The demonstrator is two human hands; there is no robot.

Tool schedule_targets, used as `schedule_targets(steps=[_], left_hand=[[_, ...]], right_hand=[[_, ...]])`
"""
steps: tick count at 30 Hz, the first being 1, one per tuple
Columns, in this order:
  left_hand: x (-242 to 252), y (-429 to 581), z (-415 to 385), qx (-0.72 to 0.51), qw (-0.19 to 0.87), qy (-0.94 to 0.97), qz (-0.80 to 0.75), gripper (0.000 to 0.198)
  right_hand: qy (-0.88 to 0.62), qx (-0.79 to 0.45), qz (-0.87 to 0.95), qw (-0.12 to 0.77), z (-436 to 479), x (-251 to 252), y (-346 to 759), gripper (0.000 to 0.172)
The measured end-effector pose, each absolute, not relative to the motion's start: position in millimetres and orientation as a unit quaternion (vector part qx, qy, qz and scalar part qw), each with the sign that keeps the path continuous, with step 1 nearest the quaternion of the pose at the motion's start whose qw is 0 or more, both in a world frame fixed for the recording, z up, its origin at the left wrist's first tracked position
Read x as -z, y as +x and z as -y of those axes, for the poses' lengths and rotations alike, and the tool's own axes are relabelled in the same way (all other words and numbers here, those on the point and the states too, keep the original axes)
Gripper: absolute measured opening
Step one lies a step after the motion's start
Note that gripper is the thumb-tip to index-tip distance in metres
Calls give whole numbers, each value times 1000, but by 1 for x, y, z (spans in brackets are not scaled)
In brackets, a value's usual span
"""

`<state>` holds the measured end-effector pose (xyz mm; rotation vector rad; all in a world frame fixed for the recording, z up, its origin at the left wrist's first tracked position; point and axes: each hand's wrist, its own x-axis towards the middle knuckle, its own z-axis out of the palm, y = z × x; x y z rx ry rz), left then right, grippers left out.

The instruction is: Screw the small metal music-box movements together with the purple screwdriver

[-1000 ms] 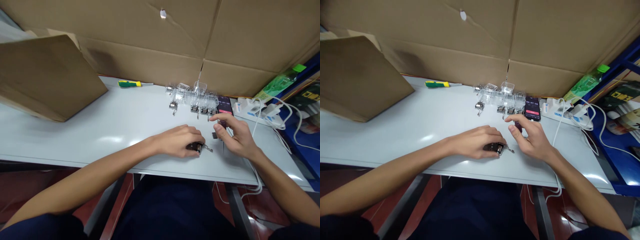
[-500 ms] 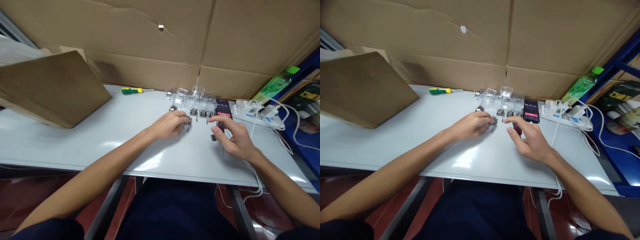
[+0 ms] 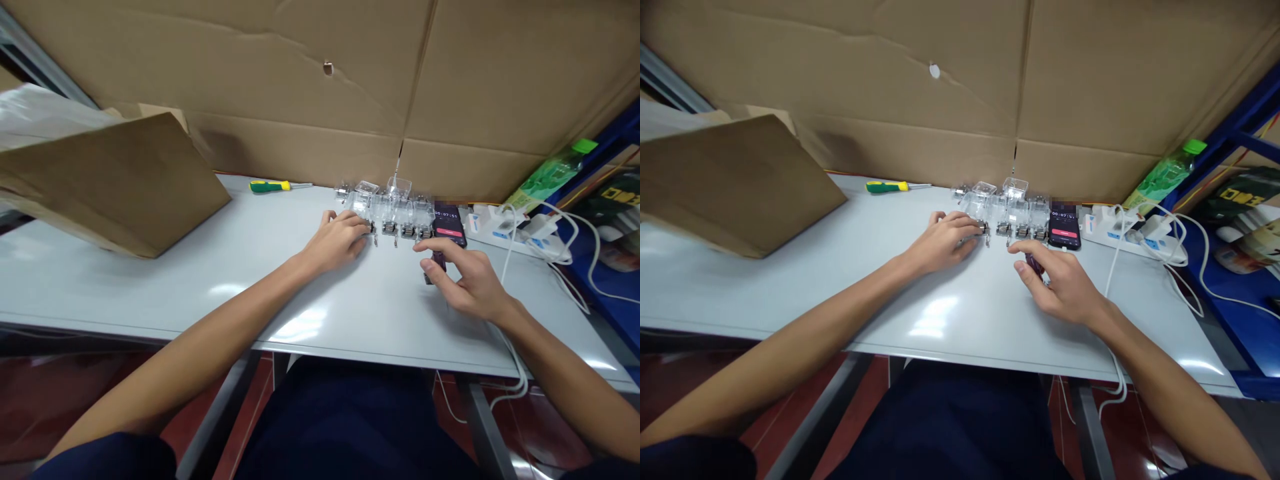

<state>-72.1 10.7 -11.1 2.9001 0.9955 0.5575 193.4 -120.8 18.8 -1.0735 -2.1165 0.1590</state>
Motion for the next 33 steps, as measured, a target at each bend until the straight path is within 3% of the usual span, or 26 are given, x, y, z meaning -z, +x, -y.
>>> schedule_targets(steps=[16,33], left_hand=[[29,-53,-23,-222,-37,901,-372,28],[35,-59,-34,-244,-19,897,-368,36]], right_hand=[[-412,-60,860,294,125,-20,189,24],[-395,-56,881,256,124,-17,189,22]])
